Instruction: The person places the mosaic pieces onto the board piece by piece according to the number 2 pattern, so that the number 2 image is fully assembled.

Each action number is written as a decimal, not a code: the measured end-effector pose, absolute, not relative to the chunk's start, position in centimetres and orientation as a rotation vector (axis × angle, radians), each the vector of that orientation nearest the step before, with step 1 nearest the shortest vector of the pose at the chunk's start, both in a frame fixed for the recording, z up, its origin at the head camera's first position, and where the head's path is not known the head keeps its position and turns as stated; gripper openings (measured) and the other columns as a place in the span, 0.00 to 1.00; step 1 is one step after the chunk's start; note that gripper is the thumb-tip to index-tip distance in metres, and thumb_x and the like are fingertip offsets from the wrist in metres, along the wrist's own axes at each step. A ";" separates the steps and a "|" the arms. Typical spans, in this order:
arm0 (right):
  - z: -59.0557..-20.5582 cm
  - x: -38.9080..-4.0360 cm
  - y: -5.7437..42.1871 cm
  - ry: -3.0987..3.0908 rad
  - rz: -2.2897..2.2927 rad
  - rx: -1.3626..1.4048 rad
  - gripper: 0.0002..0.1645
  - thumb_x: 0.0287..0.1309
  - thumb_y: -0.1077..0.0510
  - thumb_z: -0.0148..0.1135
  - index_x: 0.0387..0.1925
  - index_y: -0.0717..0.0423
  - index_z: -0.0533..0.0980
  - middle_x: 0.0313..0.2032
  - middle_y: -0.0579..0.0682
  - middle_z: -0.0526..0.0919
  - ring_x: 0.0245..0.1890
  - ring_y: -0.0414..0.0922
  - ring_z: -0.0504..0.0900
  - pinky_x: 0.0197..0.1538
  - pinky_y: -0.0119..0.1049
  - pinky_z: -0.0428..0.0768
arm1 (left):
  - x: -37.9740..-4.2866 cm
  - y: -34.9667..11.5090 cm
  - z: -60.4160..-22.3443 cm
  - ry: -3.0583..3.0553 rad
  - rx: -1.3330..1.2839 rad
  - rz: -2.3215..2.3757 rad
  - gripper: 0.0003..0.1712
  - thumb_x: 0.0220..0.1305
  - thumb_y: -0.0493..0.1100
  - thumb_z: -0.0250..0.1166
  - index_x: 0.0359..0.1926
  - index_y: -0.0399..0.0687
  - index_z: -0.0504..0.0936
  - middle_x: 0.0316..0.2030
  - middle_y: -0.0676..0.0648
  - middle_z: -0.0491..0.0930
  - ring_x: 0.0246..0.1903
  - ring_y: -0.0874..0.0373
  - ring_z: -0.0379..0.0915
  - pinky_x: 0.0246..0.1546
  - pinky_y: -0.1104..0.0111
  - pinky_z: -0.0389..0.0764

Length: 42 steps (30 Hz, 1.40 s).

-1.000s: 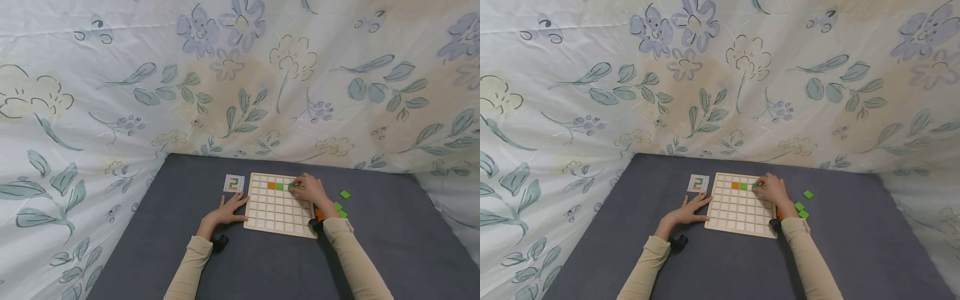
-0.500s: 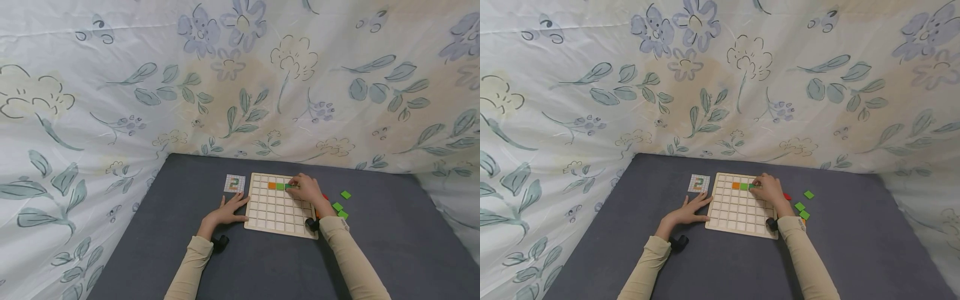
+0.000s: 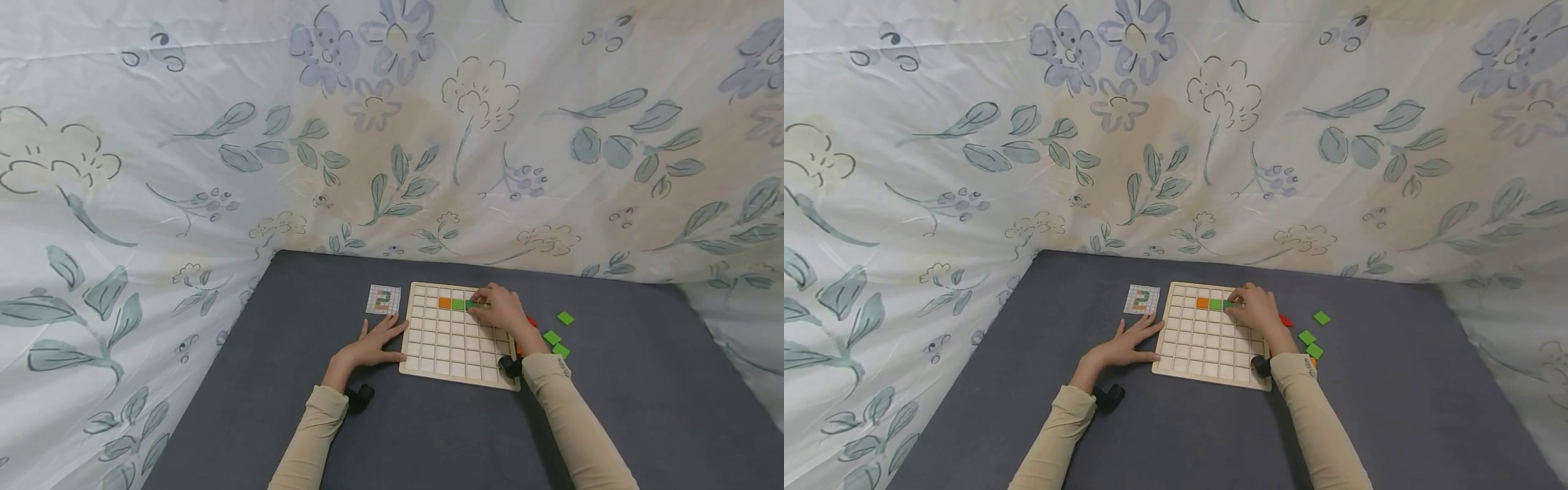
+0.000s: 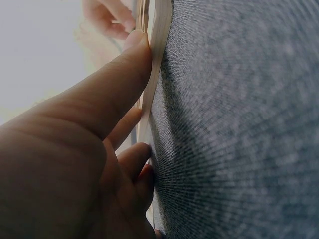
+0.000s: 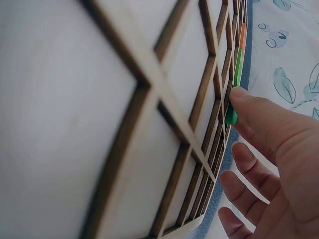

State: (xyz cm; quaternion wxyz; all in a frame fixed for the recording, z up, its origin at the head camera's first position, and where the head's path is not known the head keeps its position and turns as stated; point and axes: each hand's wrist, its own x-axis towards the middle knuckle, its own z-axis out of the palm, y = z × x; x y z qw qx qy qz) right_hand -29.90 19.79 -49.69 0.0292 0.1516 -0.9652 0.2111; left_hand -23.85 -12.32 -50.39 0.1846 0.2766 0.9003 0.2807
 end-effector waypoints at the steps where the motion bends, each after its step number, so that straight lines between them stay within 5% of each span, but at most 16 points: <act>1: -49.7 -29.9 19.8 -2.974 0.649 0.472 0.14 0.52 0.47 0.67 0.39 0.49 0.82 0.36 0.51 0.76 0.35 0.47 0.74 0.40 0.49 0.65 | -23.8 -12.3 -50.4 2.537 0.782 0.794 0.43 0.62 0.56 0.60 0.72 0.55 0.50 0.73 0.44 0.39 0.72 0.49 0.29 0.64 0.42 0.22; 23: -49.5 -29.7 20.3 -2.969 0.622 0.465 0.14 0.52 0.47 0.67 0.38 0.49 0.82 0.35 0.50 0.76 0.35 0.46 0.74 0.37 0.45 0.63 | -23.9 -12.1 -50.2 2.541 0.765 0.785 0.43 0.62 0.56 0.59 0.72 0.56 0.50 0.73 0.45 0.39 0.72 0.50 0.29 0.65 0.43 0.23; 42: -49.5 -29.2 23.2 -2.956 0.632 0.400 0.13 0.55 0.49 0.65 0.39 0.50 0.82 0.37 0.52 0.77 0.34 0.48 0.74 0.44 0.54 0.64 | -23.7 -12.3 -50.3 2.535 0.780 0.792 0.43 0.63 0.56 0.59 0.72 0.55 0.50 0.73 0.44 0.39 0.72 0.48 0.29 0.64 0.42 0.22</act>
